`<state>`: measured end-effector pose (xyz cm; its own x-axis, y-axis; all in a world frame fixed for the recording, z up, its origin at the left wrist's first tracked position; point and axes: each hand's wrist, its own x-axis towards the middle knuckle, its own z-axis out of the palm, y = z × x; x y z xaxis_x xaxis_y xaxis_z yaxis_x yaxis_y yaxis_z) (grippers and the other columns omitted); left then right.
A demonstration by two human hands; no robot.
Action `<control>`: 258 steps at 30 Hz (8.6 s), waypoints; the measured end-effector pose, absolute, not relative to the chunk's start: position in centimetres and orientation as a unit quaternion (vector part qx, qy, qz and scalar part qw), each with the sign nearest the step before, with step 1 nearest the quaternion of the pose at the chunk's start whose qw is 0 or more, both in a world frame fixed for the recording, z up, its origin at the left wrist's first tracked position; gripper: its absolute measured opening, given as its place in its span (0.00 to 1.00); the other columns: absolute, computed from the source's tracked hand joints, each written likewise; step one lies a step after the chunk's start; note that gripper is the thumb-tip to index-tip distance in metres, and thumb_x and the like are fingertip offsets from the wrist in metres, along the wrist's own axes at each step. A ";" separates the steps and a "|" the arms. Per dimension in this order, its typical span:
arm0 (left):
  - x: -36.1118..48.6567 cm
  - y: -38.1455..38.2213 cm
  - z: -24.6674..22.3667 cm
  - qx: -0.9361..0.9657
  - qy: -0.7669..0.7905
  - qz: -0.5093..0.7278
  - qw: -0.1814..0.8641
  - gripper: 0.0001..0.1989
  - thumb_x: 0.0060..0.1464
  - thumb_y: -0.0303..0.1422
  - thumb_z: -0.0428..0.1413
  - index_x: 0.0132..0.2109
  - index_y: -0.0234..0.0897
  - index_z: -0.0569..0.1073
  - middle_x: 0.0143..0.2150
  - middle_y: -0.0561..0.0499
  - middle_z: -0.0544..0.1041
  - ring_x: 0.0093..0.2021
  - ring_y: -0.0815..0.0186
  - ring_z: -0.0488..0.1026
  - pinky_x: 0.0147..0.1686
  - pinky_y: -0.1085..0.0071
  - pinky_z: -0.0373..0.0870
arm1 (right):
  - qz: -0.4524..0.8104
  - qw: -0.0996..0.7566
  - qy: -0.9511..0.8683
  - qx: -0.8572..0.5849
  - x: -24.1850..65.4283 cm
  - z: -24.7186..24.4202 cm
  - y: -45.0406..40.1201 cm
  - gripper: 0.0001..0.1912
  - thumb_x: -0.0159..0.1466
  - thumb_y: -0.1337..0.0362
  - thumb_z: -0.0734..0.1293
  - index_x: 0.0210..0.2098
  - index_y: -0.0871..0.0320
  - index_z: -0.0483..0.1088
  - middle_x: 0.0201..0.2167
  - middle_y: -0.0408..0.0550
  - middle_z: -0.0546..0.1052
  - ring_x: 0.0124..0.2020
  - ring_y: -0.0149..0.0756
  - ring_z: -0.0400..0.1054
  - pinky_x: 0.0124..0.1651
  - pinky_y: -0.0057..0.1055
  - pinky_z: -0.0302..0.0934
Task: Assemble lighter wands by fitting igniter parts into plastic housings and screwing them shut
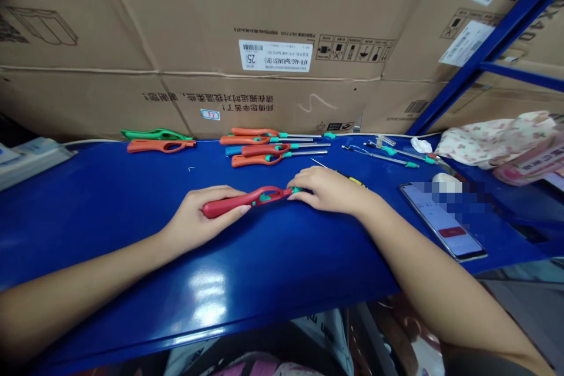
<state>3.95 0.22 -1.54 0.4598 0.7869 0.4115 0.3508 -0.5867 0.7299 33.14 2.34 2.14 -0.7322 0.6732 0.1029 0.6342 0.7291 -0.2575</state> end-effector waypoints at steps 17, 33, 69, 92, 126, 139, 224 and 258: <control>4.1 0.5 -0.9 0.733 0.433 0.404 0.335 0.13 0.52 0.42 0.66 0.36 0.37 0.83 0.35 0.49 0.84 0.34 0.61 0.80 0.35 0.71 0.77 | 0.234 0.139 -0.890 -0.367 32.7 3.0 1.5 0.12 0.70 0.58 0.63 0.43 0.59 0.75 0.34 0.47 0.80 0.33 0.33 0.73 0.38 0.29 0.64; 3.7 0.3 -0.9 0.721 0.447 0.378 0.370 0.15 0.52 0.44 0.65 0.32 0.36 0.82 0.28 0.51 0.82 0.27 0.67 0.75 0.27 0.75 0.69 | -0.059 0.186 -0.940 -0.278 31.7 0.6 1.2 0.15 0.73 0.61 0.58 0.38 0.60 0.73 0.28 0.50 0.75 0.29 0.36 0.66 0.35 0.31 0.61; 4.0 -0.3 -2.0 0.872 0.382 0.259 0.162 0.16 0.58 0.32 0.57 0.53 0.35 0.76 0.47 0.43 0.76 0.47 0.55 0.74 0.48 0.59 0.73 | 0.043 -0.109 -0.731 -0.672 39.2 3.3 3.5 0.09 0.65 0.58 0.66 0.33 0.56 0.70 0.29 0.50 0.78 0.26 0.38 0.71 0.28 0.31 0.60; 3.9 -0.9 -2.6 0.890 0.273 0.286 0.229 0.16 0.58 0.32 0.59 0.53 0.32 0.77 0.48 0.42 0.78 0.49 0.56 0.77 0.52 0.63 0.74 | 0.064 0.279 -0.855 -0.433 18.9 1.5 6.2 0.07 0.60 0.70 0.67 0.37 0.61 0.76 0.39 0.55 0.79 0.43 0.42 0.74 0.50 0.39 0.67; 4.3 -1.3 -2.6 0.873 0.266 0.305 0.273 0.20 0.57 0.38 0.65 0.54 0.34 0.79 0.46 0.44 0.79 0.45 0.61 0.77 0.49 0.66 0.75 | 0.379 0.637 -0.511 -0.435 27.0 2.7 1.9 0.26 0.54 0.42 0.75 0.32 0.54 0.63 0.21 0.35 0.69 0.17 0.27 0.66 0.15 0.24 0.64; 4.5 -0.8 -2.0 0.774 0.337 0.387 0.370 0.20 0.50 0.39 0.69 0.48 0.35 0.80 0.39 0.48 0.82 0.34 0.67 0.78 0.36 0.71 0.76 | 0.418 0.619 -0.519 -0.416 26.6 2.3 1.3 0.22 0.60 0.46 0.72 0.32 0.52 0.58 0.25 0.34 0.72 0.12 0.24 0.62 0.14 0.25 0.63; 4.3 -1.1 -1.5 0.813 0.285 0.399 0.314 0.05 0.59 0.30 0.62 0.37 0.34 0.83 0.34 0.48 0.82 0.33 0.67 0.78 0.35 0.72 0.73 | 0.298 0.658 -0.598 -0.347 26.5 3.4 -0.4 0.16 0.64 0.54 0.72 0.32 0.54 0.62 0.23 0.36 0.74 0.08 0.23 0.59 0.07 0.23 0.53; 4.3 -0.4 -2.4 0.893 0.260 0.267 0.252 0.20 0.55 0.38 0.65 0.54 0.39 0.75 0.52 0.46 0.79 0.53 0.55 0.73 0.56 0.55 0.68 | 0.152 0.587 -0.758 -0.240 26.5 1.8 -1.8 0.28 0.62 0.66 0.72 0.58 0.45 0.62 0.53 0.51 0.72 0.32 0.32 0.73 0.22 0.26 0.71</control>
<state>4.32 -0.38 -2.37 0.7229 0.5984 0.3455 0.3289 -0.7378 0.5895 26.46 -1.77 1.81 -0.1956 0.5431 0.8166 0.1854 0.8381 -0.5130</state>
